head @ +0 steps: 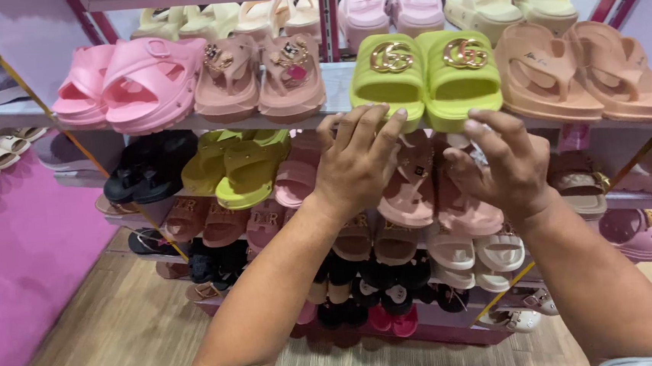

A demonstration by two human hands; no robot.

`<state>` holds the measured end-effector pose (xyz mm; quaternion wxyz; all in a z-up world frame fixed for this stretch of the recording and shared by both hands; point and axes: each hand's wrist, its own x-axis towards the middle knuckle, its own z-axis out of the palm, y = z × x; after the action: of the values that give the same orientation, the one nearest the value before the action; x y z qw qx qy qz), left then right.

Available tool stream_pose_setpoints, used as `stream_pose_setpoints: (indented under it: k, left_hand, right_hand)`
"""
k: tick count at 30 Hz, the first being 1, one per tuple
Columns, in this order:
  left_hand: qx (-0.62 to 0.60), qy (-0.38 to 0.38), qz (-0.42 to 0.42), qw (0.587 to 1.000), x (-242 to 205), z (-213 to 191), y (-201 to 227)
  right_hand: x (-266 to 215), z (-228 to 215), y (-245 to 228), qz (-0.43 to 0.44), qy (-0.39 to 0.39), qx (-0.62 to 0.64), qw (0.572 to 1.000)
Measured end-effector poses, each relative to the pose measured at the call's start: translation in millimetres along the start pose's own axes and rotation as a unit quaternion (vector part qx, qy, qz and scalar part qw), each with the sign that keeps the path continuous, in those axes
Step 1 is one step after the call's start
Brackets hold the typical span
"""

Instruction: The person uses a white cloth to wipe and clean various pairs of shoes displayed on a multi-tiered rack. They handle different styles, including slides, sandals, and sneakers, moving them slightly to wipe the surfaces and then placing them back on the shelves.

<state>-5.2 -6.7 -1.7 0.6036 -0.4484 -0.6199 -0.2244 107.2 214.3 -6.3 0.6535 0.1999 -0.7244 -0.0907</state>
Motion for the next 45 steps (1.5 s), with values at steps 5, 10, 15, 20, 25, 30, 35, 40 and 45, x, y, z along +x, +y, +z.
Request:
stream_pose_setpoints:
  k: [5, 10, 15, 20, 25, 30, 35, 40, 45]
  left_hand:
    - [-0.007, 0.028, 0.009, 1.000, -7.1, -22.5, -34.8]
    - [-0.016, 0.018, 0.020, 1.000, -31.4, -56.2, -91.9]
    - [0.025, -0.013, 0.037, 0.999, -53.8, -71.1, -168.2]
    - [0.058, -0.040, 0.027, 0.997, -59.5, -83.5, -214.9]
    - [0.067, -0.062, 0.029, 0.995, -69.8, -72.0, -239.5]
    - [0.051, -0.066, 0.031, 0.996, -76.8, -55.5, -245.1]
    - [-0.014, -0.067, 0.045, 0.997, -72.8, -57.7, -238.7]
    - [-0.007, -0.060, 0.053, 0.997, -69.2, -53.3, -231.0]
    - [-0.042, -0.068, 0.055, 0.995, -69.7, -44.8, -228.0]
  right_hand:
    - [30.7, 20.4, -39.9, -0.089, 0.021, 0.024, 0.995]
    - [66.6, 60.5, -101.6, -0.076, 0.002, 0.019, 0.997]
    - [88.3, 114.2, -146.4, 0.048, -0.051, -0.053, 0.996]
    - [109.6, 149.4, -169.4, 0.099, -0.117, -0.113, 0.982]
    - [102.2, 173.8, -167.9, 0.128, -0.146, -0.179, 0.964]
    - [107.5, 172.7, -165.8, 0.100, -0.148, -0.205, 0.962]
    - [102.7, 157.8, -167.8, 0.100, -0.155, -0.209, 0.960]
    - [100.2, 144.3, -159.8, 0.100, -0.145, -0.216, 0.961]
    - [102.1, 133.8, -157.6, 0.113, -0.148, -0.187, 0.964]
